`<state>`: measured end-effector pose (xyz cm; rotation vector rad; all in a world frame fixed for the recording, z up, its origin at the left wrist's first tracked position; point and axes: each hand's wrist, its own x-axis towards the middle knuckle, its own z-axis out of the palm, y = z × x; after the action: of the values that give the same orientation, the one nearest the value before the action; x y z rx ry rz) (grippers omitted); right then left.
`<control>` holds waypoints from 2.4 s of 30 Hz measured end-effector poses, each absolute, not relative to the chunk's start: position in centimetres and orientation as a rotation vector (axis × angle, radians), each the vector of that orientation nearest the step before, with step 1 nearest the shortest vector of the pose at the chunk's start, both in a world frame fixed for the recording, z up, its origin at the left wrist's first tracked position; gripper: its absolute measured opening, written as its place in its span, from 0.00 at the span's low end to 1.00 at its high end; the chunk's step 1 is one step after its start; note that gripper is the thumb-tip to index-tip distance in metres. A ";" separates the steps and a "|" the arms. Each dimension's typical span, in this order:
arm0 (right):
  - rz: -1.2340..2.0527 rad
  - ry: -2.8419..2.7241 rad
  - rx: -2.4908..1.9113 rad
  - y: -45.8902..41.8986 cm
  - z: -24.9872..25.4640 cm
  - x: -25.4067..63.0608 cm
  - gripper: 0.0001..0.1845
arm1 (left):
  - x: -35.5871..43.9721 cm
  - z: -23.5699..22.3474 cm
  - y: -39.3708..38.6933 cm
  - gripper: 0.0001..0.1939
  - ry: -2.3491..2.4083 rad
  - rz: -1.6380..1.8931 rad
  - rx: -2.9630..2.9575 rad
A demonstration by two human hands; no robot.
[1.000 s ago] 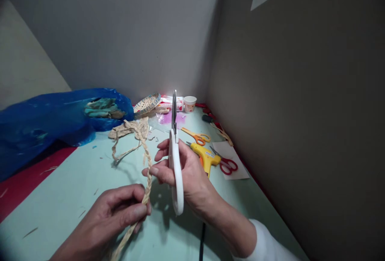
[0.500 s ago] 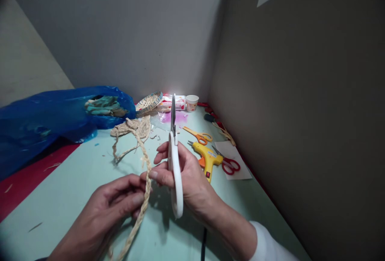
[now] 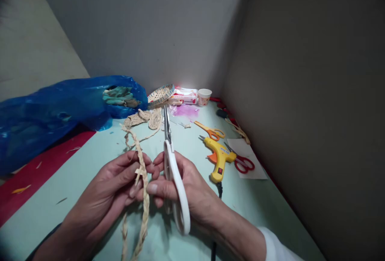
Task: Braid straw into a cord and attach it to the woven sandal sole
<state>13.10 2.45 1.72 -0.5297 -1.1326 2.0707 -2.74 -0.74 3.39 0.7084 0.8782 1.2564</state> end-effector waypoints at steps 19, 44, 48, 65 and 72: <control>0.318 -2.295 -0.807 4.5 2.5 16.9 0.22 | -3.2 4.1 -0.8 0.05 0.752 1.367 0.455; -0.456 -2.354 -0.771 4.7 1.4 17.3 0.34 | -3.4 4.1 -1.0 0.08 0.893 1.521 0.503; -0.378 -2.368 -0.797 5.0 0.9 17.6 0.38 | -3.6 3.8 -1.1 0.08 0.835 1.524 0.519; -0.312 -2.354 -0.789 5.0 0.6 17.5 0.38 | -3.3 3.9 -1.3 0.07 0.901 1.464 0.640; -0.326 -2.324 -0.749 5.2 0.3 17.6 0.33 | -3.4 3.9 -1.0 0.09 0.934 1.443 0.665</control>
<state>17.56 5.24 0.28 -0.7487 -2.3243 -0.3261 -3.44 -1.03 3.86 0.6651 0.9339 1.4426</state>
